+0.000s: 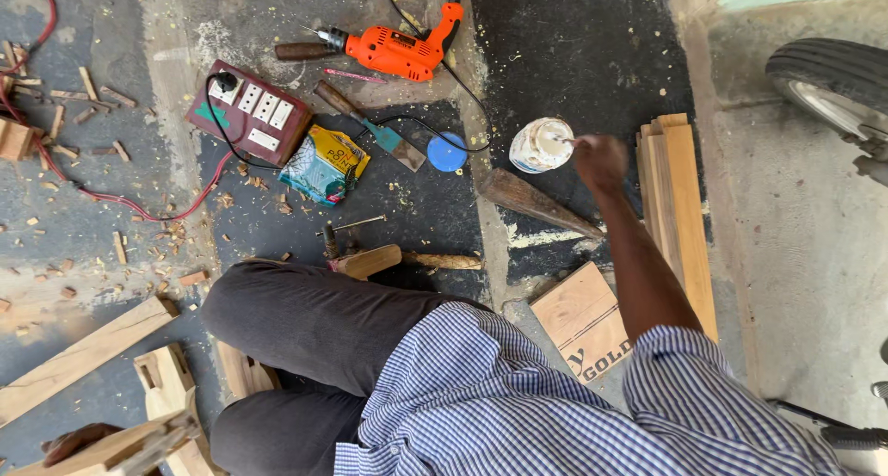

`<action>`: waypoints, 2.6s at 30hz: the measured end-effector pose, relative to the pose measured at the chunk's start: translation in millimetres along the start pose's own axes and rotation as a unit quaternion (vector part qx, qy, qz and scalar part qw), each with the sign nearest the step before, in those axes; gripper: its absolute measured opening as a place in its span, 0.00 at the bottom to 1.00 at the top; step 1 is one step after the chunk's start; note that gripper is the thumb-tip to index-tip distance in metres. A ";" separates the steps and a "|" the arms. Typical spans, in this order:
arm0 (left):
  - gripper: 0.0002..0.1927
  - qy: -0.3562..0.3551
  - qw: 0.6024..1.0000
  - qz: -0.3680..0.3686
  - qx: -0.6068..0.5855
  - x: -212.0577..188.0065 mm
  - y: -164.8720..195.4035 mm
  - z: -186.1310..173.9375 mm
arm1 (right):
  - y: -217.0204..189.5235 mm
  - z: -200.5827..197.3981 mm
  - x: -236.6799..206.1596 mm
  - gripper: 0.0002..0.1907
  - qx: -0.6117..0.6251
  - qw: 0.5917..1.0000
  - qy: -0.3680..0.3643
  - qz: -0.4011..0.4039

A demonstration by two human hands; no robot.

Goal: The person applies white glue to the ends of wooden pieces using a small stick, then joins them to form a rectangular frame. They align the pieces and press them together to assemble the structure.

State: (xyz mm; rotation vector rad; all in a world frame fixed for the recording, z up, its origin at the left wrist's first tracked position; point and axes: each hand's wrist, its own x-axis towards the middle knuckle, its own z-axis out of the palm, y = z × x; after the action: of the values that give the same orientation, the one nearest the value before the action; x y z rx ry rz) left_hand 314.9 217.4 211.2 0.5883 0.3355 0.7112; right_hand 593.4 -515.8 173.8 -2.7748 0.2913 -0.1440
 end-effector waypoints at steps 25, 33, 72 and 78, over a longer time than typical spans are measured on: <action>0.36 0.057 0.969 0.033 -0.236 -21.1 -38.3 156.0 | -119.9 -2.7 -103.8 0.11 0.753 0.555 -0.333 0.116; 0.36 0.120 0.974 0.072 -0.177 -12.6 -19.3 157.0 | -307.7 -52.3 -107.7 0.14 0.620 0.656 -0.426 -0.065; 0.30 0.325 0.887 0.060 -0.322 -2.7 -46.8 140.2 | -357.1 -20.4 -166.6 0.13 0.701 0.589 -0.351 -0.199; 0.33 0.344 0.891 0.074 -0.289 -9.1 -42.8 162.9 | -370.7 -21.2 -170.7 0.15 0.516 0.758 -0.090 -0.388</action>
State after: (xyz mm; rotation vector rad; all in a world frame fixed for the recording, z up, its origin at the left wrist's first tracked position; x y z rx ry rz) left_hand 408.1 121.8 314.5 -0.2339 0.7056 1.1056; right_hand 492.3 -144.8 312.1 -1.5982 -0.7888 -0.1625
